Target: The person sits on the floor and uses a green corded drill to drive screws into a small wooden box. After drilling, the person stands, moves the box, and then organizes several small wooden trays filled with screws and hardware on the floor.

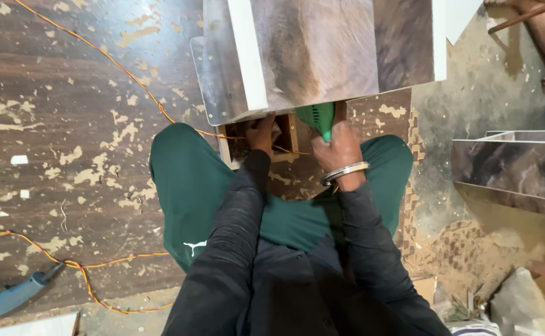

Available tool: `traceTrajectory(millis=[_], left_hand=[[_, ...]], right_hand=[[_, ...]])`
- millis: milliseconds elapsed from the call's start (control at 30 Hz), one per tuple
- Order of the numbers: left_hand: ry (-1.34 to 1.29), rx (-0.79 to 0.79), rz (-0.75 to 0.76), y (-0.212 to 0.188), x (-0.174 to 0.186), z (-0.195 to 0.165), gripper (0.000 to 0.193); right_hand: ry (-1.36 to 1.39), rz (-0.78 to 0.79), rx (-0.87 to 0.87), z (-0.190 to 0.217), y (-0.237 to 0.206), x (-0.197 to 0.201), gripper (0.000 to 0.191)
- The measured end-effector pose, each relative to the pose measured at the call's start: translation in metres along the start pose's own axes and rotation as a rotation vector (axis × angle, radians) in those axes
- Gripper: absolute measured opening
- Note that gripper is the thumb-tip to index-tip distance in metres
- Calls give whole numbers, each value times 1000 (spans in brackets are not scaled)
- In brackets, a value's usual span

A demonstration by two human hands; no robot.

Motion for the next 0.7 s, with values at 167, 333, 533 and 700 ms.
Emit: traceTrajectory(millis=[167, 333, 533, 700], left_hand=[[903, -329, 416, 16, -4, -11, 35], [1807, -304, 1154, -38, 40, -75, 44], [1172, -1013, 111, -15, 79, -225, 37], [1084, -671, 135, 104, 11, -189, 70]], right_hand=[[-143, 221, -173, 3, 15, 3, 32], [67, 90, 52, 29, 20, 24, 22], [116, 20, 305, 32, 25, 30, 34], [42, 18, 318, 22, 31, 21, 41]])
Point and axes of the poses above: each hand's wrist, its own y-axis towards the middle knuckle, its own x-axis out of the back of the hand, z = x × y, the point moved 4 cm from there along y, towards the middle knuckle, and after that the axes turned 15 degrees about -x, right-handed, at the moved point
